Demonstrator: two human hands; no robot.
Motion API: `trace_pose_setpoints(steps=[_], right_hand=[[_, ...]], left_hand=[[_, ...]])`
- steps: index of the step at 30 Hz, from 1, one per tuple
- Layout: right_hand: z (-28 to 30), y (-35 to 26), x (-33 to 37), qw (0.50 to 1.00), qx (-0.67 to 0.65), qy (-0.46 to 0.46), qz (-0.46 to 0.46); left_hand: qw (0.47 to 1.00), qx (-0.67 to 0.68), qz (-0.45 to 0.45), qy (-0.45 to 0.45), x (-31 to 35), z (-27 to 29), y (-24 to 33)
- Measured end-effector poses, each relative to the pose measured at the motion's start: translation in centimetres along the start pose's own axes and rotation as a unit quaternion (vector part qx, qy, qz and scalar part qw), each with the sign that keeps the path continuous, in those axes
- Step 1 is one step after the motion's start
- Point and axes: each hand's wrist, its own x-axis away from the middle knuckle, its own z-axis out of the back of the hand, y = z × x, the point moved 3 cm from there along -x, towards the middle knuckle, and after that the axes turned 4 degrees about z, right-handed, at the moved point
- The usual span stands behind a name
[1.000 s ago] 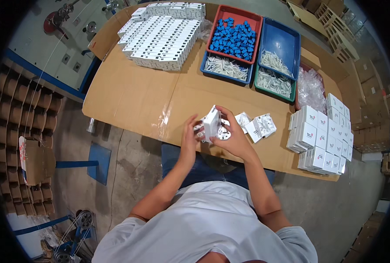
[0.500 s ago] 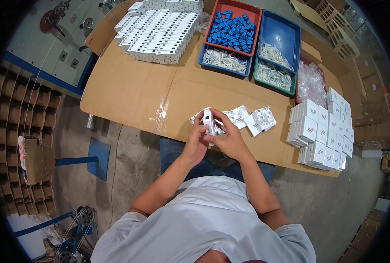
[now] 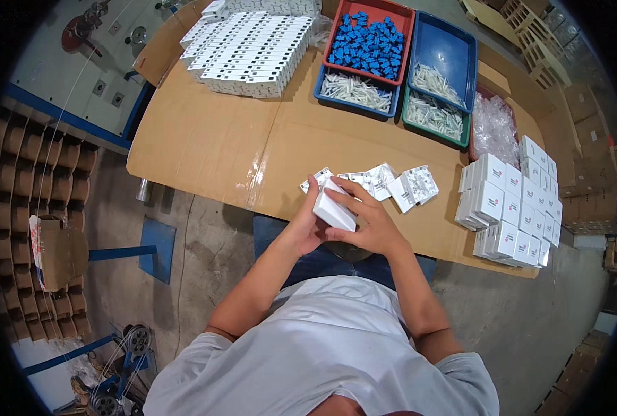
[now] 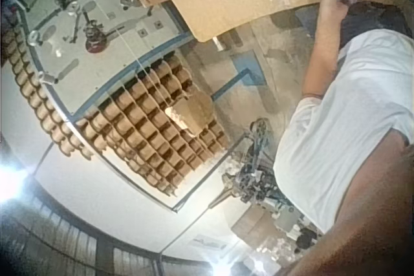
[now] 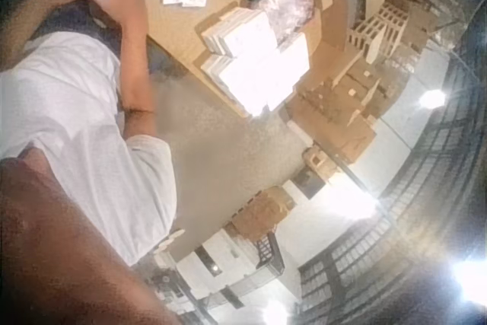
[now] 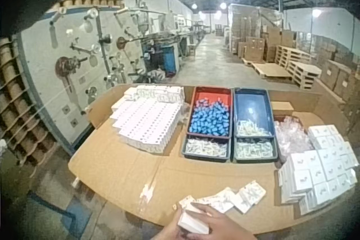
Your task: Sort small plastic bags into cardboard boxes at a warehouse workstation.
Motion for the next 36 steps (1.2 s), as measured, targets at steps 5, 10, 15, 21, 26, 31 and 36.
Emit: trace_pose_setpoints(steps=[5, 10, 15, 21, 26, 31, 36], right_hand=[[-3.4, 3.4, 1.0, 0.949, -0.165, 0.163, -0.213], [-3.9, 2.8, 1.0, 0.955, -0.163, 0.086, -0.233], [-2.8, 1.5, 1.3, 0.977, 0.039, 0.037, -0.205], [-1.9, 1.0, 1.1, 0.982, -0.028, 0.111, -0.148], [-2.6, 0.9, 1.2, 0.996, 0.065, 0.059, -0.028], [-2.4, 1.4, 1.5, 0.997, 0.043, 0.067, 0.006], [-2.0, 1.5, 2.2, 0.991, 0.065, 0.11, 0.049]], left_hand=[[0.863, -0.269, -0.393, 0.167, -0.8, 0.3, -2.5], [0.788, -0.421, -0.434, 0.116, -0.9, 0.8, -2.8], [0.937, -0.114, -0.327, 0.043, -1.0, 0.1, -3.5], [0.98, 0.01, -0.197, 0.034, 0.5, -1.6, -1.3], [0.998, 0.063, 0.011, 0.002, 0.3, -0.9, -1.7], [0.997, 0.077, -0.026, -0.001, 0.7, -2.1, -2.4], [0.992, 0.107, -0.059, -0.002, -0.4, -1.9, -3.9]])
